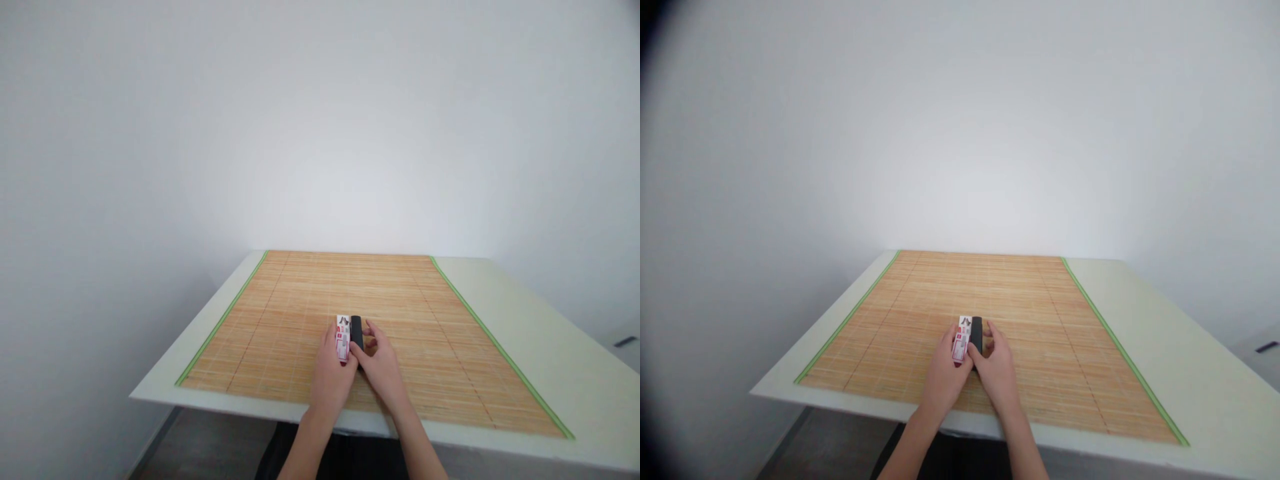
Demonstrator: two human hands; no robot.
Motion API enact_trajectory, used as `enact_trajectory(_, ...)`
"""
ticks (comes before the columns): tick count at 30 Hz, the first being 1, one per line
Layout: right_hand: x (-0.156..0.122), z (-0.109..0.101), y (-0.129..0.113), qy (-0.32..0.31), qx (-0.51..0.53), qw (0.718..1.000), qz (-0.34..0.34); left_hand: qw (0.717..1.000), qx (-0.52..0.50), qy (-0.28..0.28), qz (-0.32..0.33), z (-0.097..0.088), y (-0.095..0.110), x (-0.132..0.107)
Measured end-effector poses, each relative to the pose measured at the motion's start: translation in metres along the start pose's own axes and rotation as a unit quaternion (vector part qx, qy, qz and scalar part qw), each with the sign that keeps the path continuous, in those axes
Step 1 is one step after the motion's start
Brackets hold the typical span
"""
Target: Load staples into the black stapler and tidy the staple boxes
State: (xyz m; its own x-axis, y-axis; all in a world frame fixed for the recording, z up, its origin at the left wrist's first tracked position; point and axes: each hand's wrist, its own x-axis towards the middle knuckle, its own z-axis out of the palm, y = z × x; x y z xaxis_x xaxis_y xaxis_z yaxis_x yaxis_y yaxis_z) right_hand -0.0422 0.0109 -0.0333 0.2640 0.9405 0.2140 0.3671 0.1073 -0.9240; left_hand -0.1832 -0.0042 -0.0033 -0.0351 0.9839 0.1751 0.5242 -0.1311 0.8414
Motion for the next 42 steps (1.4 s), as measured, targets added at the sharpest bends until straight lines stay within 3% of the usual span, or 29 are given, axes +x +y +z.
enact_trajectory(7,-0.001,-0.014,-0.002,-0.001,-0.038,0.999,-0.016,0.997,0.075,0.015,-0.004,0.0,0.009,-0.009)
enact_trajectory(12,-0.011,-0.018,0.0,-0.004,-0.014,1.0,-0.019,0.995,0.084,0.052,0.007,-0.015,-0.008,-0.01)
enact_trajectory(16,-0.012,-0.017,0.0,0.009,-0.01,1.0,-0.017,0.988,0.119,0.102,-0.001,-0.047,-0.039,0.023)
enact_trajectory(18,-0.011,-0.017,0.001,0.009,-0.01,1.0,-0.016,0.983,0.154,0.095,0.003,-0.059,-0.051,0.048)
enact_trajectory(21,-0.011,-0.019,0.001,0.004,-0.009,1.0,-0.008,0.981,0.175,0.085,0.014,-0.065,-0.058,0.08)
enact_trajectory(24,-0.011,-0.02,0.002,-0.001,-0.009,1.0,0.0,0.98,0.176,0.094,0.022,-0.066,-0.06,0.088)
enact_trajectory(29,-0.011,-0.021,0.003,0.005,-0.017,1.0,0.001,0.973,0.197,0.117,0.033,-0.078,-0.078,0.047)
enact_trajectory(35,-0.011,-0.019,0.004,0.005,-0.02,1.0,0.009,0.969,0.239,0.066,0.016,-0.098,-0.103,-0.011)
enact_trajectory(39,-0.012,-0.019,0.002,0.007,-0.01,1.0,0.007,0.958,0.274,0.07,0.038,-0.083,-0.078,-0.025)
enact_trajectory(42,-0.012,-0.019,0.001,0.009,-0.003,1.0,0.003,0.955,0.276,0.023,0.103,-0.056,-0.046,-0.028)
